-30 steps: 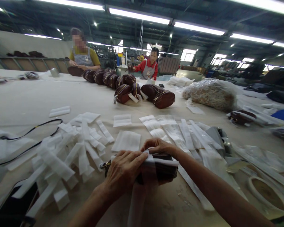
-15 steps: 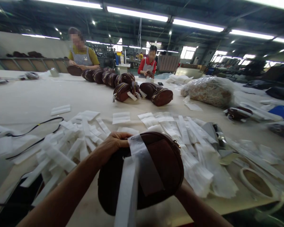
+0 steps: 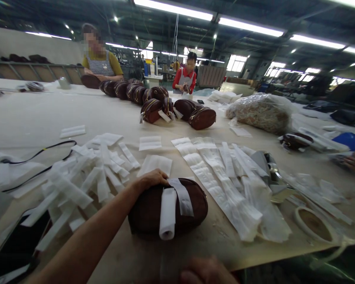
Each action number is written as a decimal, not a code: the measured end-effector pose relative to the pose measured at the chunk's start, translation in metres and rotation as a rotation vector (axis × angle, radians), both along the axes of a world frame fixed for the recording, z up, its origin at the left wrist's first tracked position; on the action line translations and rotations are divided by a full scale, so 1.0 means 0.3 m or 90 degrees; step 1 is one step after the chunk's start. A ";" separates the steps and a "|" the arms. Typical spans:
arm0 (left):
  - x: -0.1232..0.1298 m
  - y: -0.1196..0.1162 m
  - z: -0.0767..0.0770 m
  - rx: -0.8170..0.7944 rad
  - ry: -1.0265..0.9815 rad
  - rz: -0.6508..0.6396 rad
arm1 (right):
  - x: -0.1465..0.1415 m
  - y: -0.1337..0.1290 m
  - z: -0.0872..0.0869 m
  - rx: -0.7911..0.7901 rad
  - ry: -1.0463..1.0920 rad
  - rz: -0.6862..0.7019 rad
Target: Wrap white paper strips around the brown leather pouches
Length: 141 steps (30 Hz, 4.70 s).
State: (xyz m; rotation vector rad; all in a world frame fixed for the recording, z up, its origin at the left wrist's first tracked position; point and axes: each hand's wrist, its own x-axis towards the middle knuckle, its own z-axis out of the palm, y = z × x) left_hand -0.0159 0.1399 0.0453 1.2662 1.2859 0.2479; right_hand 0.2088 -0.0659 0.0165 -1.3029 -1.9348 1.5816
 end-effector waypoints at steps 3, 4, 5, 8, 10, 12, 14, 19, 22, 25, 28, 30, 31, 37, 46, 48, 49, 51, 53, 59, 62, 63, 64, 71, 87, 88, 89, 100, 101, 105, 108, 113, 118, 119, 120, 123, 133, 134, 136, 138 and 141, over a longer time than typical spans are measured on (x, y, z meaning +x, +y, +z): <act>-0.011 0.007 -0.027 0.008 -0.002 -0.020 | 0.068 0.114 0.110 0.358 -0.043 -0.196; -0.013 0.006 -0.032 0.012 -0.005 -0.026 | 0.074 0.165 0.133 0.436 -0.041 -0.220; -0.014 0.004 -0.036 0.016 -0.006 -0.032 | 0.071 0.218 0.145 0.475 -0.038 -0.227; -0.015 -0.001 -0.039 0.033 0.000 -0.053 | 0.022 0.362 0.126 0.414 -0.014 -0.193; -0.015 -0.003 -0.037 0.045 0.015 -0.071 | -0.022 0.427 0.092 0.341 0.009 -0.172; -0.016 -0.005 -0.035 0.060 0.033 -0.092 | -0.057 0.463 0.067 0.330 0.018 -0.164; -0.017 -0.005 -0.034 0.080 0.053 -0.112 | -0.082 0.480 0.063 0.372 0.026 -0.183; -0.018 0.005 -0.044 0.143 0.127 -0.150 | -0.120 0.482 0.101 0.430 0.094 -0.168; -0.021 0.010 -0.048 0.168 0.189 -0.162 | -0.130 0.470 0.115 0.440 0.100 -0.138; -0.022 0.009 -0.041 0.187 0.241 -0.174 | -0.130 0.458 0.118 0.417 0.079 -0.125; -0.023 -0.001 -0.019 0.218 0.271 -0.194 | -0.130 0.454 0.121 0.367 0.060 -0.116; -0.024 -0.008 0.000 0.243 0.273 -0.209 | -0.131 0.455 0.121 0.346 0.067 -0.120; -0.025 -0.012 0.010 0.257 0.270 -0.216 | -0.132 0.456 0.121 0.339 0.072 -0.123; -0.046 -0.057 0.049 0.339 0.259 -0.205 | -0.132 0.456 0.113 0.329 0.093 -0.124; -0.106 -0.243 0.059 0.513 0.263 -0.154 | -0.133 0.464 0.103 0.326 0.113 -0.104; -0.122 -0.267 0.069 0.551 0.252 -0.158 | -0.134 0.464 0.102 0.327 0.114 -0.101; -0.127 -0.281 0.076 0.580 0.237 -0.157 | -0.134 0.464 0.102 0.327 0.112 -0.102; -0.128 -0.319 0.089 0.657 0.194 -0.154 | -0.134 0.463 0.101 0.330 0.110 -0.104; -0.112 -0.365 0.089 0.739 0.156 -0.144 | -0.133 0.461 0.098 0.334 0.113 -0.105; -0.027 -0.430 0.025 0.937 0.184 -0.082 | -0.125 0.461 0.089 0.374 0.144 -0.094; -0.014 -0.422 0.022 0.930 0.209 -0.105 | -0.120 0.457 0.084 0.423 0.135 -0.088; -0.015 -0.420 0.027 0.926 0.207 -0.110 | -0.119 0.454 0.084 0.446 0.129 -0.080; -0.018 -0.420 0.033 0.922 0.203 -0.114 | -0.119 0.451 0.084 0.473 0.123 -0.069; -0.028 -0.434 0.035 0.876 0.185 -0.133 | -0.117 0.434 0.100 0.613 0.120 0.048; -0.038 -0.434 -0.012 0.902 0.186 -0.067 | -0.094 0.417 0.130 0.595 0.170 0.216; -0.040 -0.434 -0.012 0.898 0.179 -0.064 | -0.091 0.416 0.131 0.594 0.159 0.226; -0.041 -0.435 -0.013 0.892 0.174 -0.056 | -0.087 0.413 0.133 0.590 0.148 0.236; -0.060 -0.447 0.039 0.922 0.078 -0.222 | -0.071 0.404 0.145 0.551 0.166 0.255; -0.060 -0.446 0.047 0.918 0.082 -0.248 | -0.067 0.402 0.149 0.541 0.160 0.263; -0.057 -0.445 0.046 0.968 0.149 -0.274 | -0.037 0.383 0.162 0.495 0.100 0.294; -0.057 -0.453 0.026 1.009 0.183 -0.258 | -0.014 0.358 0.152 0.517 0.075 0.303; -0.065 -0.471 0.006 1.051 0.219 -0.281 | -0.013 0.327 0.097 0.648 0.012 0.279; -0.049 -0.493 -0.009 1.065 0.238 -0.257 | -0.031 0.306 0.058 0.774 -0.029 0.229; -0.044 -0.499 -0.015 1.077 0.241 -0.247 | -0.035 0.301 0.056 0.794 -0.044 0.217; -0.040 -0.505 -0.023 1.092 0.242 -0.241 | -0.037 0.295 0.055 0.815 -0.062 0.208; -0.036 -0.522 -0.054 1.125 0.247 -0.265 | -0.045 0.274 0.054 0.864 -0.128 0.207; -0.034 -0.534 -0.182 1.168 0.272 -0.221 | -0.069 0.256 -0.067 0.921 -0.152 0.158; -0.034 -0.532 -0.184 1.169 0.268 -0.218 | -0.070 0.257 -0.072 0.904 -0.162 0.158; -0.038 -0.528 -0.183 1.168 0.254 -0.216 | -0.067 0.256 -0.070 0.861 -0.177 0.172; -0.047 -0.527 -0.176 1.165 0.253 -0.228 | -0.061 0.250 -0.062 0.826 -0.181 0.186; -0.063 -0.532 -0.166 1.143 0.277 -0.283 | -0.055 0.236 -0.062 0.813 -0.187 0.189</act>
